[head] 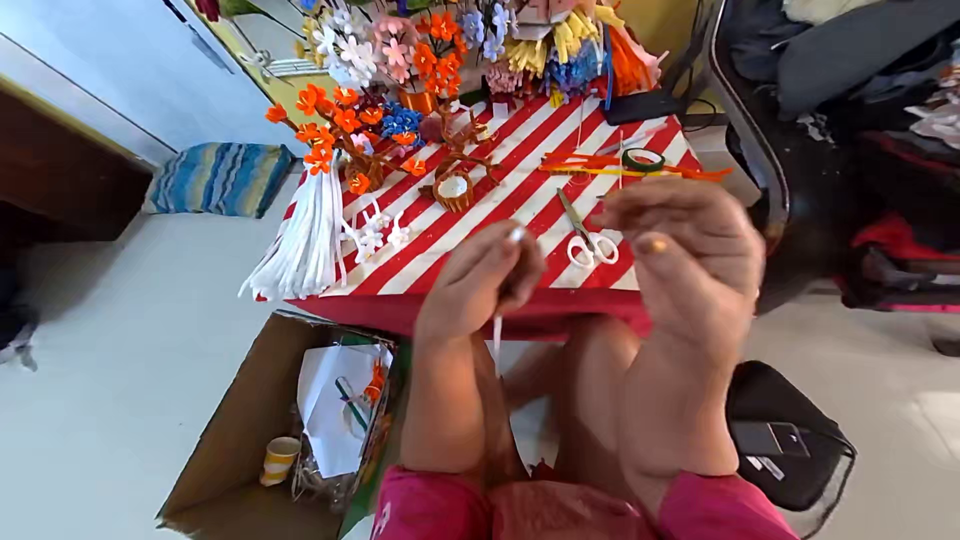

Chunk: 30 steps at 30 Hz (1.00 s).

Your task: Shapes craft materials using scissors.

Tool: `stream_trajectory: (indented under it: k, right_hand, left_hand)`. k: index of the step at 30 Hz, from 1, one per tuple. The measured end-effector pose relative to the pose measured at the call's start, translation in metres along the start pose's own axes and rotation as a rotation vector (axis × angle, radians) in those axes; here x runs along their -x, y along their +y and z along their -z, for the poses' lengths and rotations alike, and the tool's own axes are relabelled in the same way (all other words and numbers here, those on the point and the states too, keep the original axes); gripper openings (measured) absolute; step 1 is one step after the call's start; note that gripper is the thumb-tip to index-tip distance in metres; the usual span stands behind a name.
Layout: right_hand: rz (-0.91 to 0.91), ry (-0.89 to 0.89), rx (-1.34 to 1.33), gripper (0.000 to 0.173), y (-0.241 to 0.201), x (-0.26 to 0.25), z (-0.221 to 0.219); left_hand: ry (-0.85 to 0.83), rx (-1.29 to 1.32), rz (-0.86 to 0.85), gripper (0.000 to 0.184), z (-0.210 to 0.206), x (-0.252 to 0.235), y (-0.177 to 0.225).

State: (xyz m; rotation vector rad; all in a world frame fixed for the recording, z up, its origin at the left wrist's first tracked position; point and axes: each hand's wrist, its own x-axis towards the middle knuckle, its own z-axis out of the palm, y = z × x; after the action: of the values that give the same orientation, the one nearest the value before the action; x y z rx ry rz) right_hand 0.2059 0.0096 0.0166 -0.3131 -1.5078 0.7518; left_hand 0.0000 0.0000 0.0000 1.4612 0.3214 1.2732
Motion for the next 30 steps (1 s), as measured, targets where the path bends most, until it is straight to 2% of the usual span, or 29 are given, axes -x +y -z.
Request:
stream_trajectory:
  k: [3, 7, 11, 16, 25, 30]
  right_hand:
    - [-0.011, -0.066, 0.162, 0.019, 0.038, -0.006, -0.002]
    - [-0.144, -0.099, 0.297, 0.018, 0.083, 0.008, 0.005]
    - [-0.167, -0.224, 0.504, 0.023, 0.090, 0.013, 0.015]
    - [-0.125, -0.249, 0.574, 0.018, 0.094, 0.022, 0.030]
    - [-0.152, -0.218, 0.426, 0.013, 0.097, 0.027, 0.037]
    - [-0.155, -0.264, 0.390, 0.015, 0.102, 0.028, 0.037]
  left_hand:
    - [0.095, -0.024, 0.163, 0.039, 0.008, -0.022, -0.041]
    - [0.171, 0.074, 0.390, 0.039, 0.012, -0.020, -0.080]
    - [0.130, 0.084, 0.354, 0.035, 0.014, -0.024, -0.082]
    - [0.171, 0.063, 0.447, 0.034, 0.015, -0.031, -0.091]
    - [0.324, 0.035, 0.370, 0.020, 0.011, -0.033, -0.099]
    - [0.403, -0.125, 0.367, 0.013, 0.006, -0.034, -0.097]
